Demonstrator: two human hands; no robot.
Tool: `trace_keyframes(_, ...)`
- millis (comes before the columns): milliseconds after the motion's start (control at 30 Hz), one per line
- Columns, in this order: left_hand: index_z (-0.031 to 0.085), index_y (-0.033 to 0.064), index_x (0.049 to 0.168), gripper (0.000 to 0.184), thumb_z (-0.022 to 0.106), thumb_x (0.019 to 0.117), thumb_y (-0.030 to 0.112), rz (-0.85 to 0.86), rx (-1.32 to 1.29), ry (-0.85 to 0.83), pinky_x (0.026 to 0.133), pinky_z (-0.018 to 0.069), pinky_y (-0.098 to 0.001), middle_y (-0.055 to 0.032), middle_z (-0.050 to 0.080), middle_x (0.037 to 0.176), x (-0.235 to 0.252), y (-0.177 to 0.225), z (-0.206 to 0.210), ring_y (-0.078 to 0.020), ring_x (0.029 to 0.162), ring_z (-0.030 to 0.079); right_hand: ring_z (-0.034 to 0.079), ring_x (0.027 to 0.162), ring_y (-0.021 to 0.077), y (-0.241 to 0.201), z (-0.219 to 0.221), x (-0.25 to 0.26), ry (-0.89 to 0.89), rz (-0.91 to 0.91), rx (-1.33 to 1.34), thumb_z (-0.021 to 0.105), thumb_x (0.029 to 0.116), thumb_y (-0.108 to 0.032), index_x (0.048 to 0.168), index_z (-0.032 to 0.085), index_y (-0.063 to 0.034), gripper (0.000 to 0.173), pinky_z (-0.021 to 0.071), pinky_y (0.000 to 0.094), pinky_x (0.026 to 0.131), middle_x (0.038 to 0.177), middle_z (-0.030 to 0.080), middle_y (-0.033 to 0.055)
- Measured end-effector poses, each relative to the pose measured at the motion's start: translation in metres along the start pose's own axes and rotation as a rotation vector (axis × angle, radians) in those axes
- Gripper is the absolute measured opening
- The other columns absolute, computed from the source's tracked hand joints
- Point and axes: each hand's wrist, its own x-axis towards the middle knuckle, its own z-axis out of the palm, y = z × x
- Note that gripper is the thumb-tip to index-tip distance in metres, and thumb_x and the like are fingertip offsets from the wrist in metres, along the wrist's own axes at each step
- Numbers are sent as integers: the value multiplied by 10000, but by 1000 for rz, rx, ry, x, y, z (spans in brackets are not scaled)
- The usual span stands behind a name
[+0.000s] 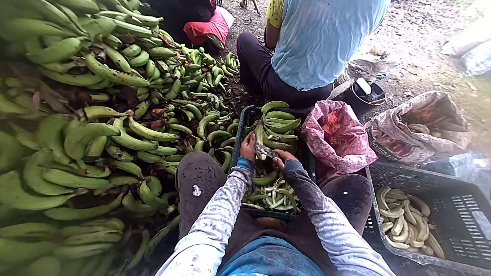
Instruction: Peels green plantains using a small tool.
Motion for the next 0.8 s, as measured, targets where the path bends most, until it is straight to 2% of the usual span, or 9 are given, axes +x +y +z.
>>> trace_keyframes(33, 528, 24, 1403, 414, 405, 1118, 298, -118, 23, -62, 859, 524, -342, -141, 645, 1160, -10, 2, 4, -145, 947, 613, 659, 1101, 453, 11, 2, 6, 160, -28, -87, 557, 1004, -487, 1351, 669, -122, 515, 475, 680, 953, 1162, 701, 260)
trace_keyframes(100, 544, 23, 1312, 378, 372, 1124, 302, -399, 39, -213, 573, 510, -270, -94, 641, 891, -22, 8, 12, -128, 649, 588, 572, 1249, 468, 1, -29, 14, 104, 236, -178, 586, 1013, -501, 1467, 572, -205, 543, 409, 665, 1051, 1328, 616, 269)
trace_keyframes(167, 543, 7, 1258, 373, 358, 1126, 302, -566, -29, -270, 534, 514, -273, -112, 642, 837, -26, 14, 13, -163, 615, 611, 537, 1304, 433, 3, -34, 24, 139, 415, -139, 559, 1026, -508, 1496, 539, -255, 534, 384, 642, 1065, 1397, 580, 233)
trace_keyframes(233, 541, -5, 1282, 371, 384, 1120, 290, -466, -97, -145, 621, 536, -297, -126, 645, 915, -24, 12, 11, -171, 701, 621, 503, 1348, 442, -5, -31, 24, 60, 427, -49, 501, 1059, -483, 1526, 498, -235, 529, 367, 660, 1088, 1446, 547, 238)
trace_keyframes(367, 378, -33, 1507, 449, 377, 1126, 204, -6, 11, 238, 1058, 452, -447, -283, 549, 1378, 4, -4, 2, -311, 1217, 577, 503, 1376, 428, -33, -5, 8, -135, 313, 47, 459, 1077, -432, 1520, 503, -145, 529, 337, 632, 1155, 1439, 565, 252)
trace_keyframes(467, 207, 45, 1621, 543, 364, 1126, 206, 185, 177, 353, 1170, 368, -434, -233, 413, 1573, 9, -3, -7, -313, 1405, 481, 522, 1369, 395, -53, -4, -8, -188, 263, 21, 446, 1081, -432, 1505, 520, -131, 526, 349, 590, 1163, 1426, 586, 230)
trace_keyframes(533, 287, -2, 1586, 504, 370, 1124, 182, 144, 84, 247, 1175, 356, -403, -239, 438, 1551, 5, 1, -4, -279, 1403, 479, 541, 1333, 417, -51, -9, -5, -146, 289, -62, 484, 1066, -451, 1501, 535, -177, 517, 355, 616, 1136, 1390, 605, 238)
trace_keyframes(700, 499, 56, 1440, 385, 422, 1113, 245, -370, 205, -487, 737, 557, -320, -124, 671, 1067, -13, 1, -2, -140, 817, 650, 503, 1359, 430, -9, -25, 23, 52, 492, -66, 477, 1065, -496, 1516, 507, -213, 533, 354, 659, 1103, 1448, 558, 227)
trace_keyframes(800, 457, 1, 1480, 447, 434, 1113, 255, -345, 156, -206, 1046, 470, -467, -259, 597, 1336, -13, -2, 2, -314, 1197, 603, 490, 1370, 437, -12, -18, 21, 77, 447, 20, 473, 1069, -461, 1498, 524, -161, 526, 330, 665, 1122, 1434, 563, 244)
